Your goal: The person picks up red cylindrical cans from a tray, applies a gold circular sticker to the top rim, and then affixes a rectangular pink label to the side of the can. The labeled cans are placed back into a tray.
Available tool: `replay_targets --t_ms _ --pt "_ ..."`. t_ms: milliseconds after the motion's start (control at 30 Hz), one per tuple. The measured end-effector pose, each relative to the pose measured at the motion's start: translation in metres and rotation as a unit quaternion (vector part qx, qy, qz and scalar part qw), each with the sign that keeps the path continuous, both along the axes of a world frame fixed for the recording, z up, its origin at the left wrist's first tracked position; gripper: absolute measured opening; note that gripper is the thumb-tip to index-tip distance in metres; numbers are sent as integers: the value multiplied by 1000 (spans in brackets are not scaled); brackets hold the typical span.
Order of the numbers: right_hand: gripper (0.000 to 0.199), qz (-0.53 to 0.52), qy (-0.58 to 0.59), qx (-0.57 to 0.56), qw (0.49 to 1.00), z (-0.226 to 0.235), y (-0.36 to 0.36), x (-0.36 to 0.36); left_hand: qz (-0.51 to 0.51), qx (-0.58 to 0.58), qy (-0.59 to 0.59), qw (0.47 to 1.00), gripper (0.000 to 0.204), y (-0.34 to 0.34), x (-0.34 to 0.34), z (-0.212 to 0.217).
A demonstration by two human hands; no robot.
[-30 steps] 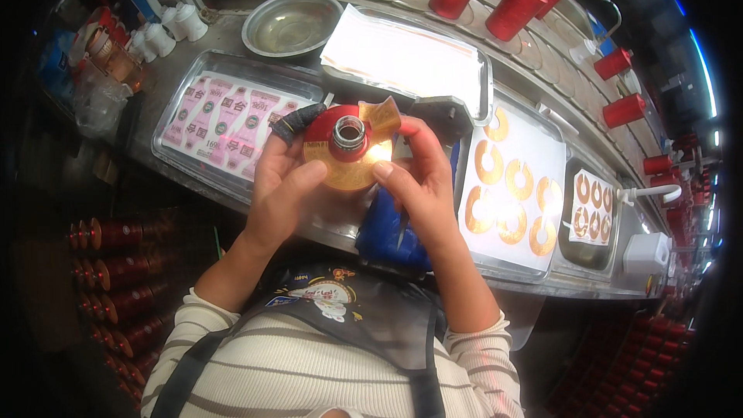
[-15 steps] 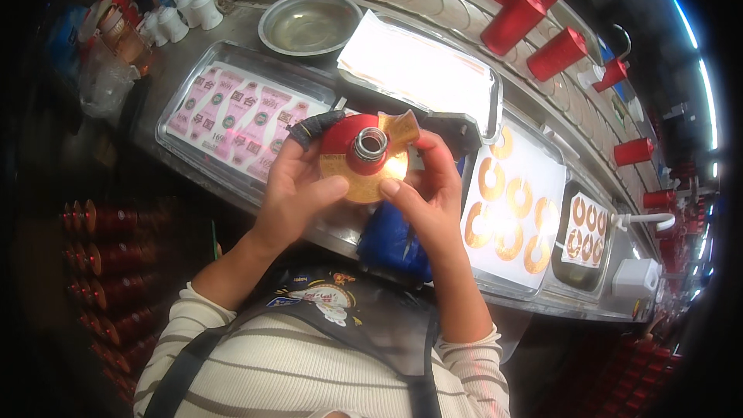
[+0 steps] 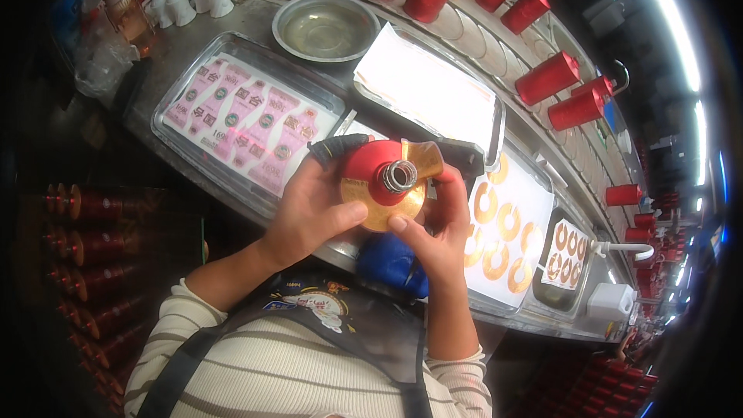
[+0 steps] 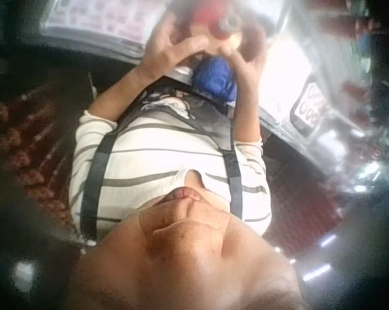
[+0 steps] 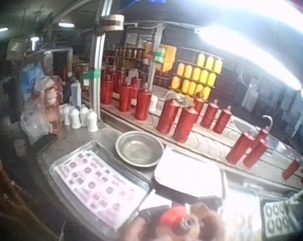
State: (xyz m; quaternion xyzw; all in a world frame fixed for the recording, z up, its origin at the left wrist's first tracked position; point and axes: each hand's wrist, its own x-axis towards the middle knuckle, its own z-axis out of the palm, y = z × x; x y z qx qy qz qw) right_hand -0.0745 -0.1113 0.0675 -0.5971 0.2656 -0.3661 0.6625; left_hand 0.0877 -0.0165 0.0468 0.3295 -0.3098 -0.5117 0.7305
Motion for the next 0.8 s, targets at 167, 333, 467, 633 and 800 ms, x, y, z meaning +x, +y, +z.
replay_targets --t_ms 167,333,467,633,800 --pt "67 -4 21 14 1000 5 2 0 8 13 1 1000 55 -1 1 -1" --pt "65 -24 31 40 998 9 6 1 12 17 9 1000 52 -5 1 1" --pt "64 -28 29 38 998 9 6 2 17 20 -4 1000 50 -5 2 1" --pt "61 -15 15 40 999 10 6 3 27 21 4 999 51 -5 0 3" --pt "57 1 2 47 999 9 4 2 16 15 -7 1000 55 -5 1 2"
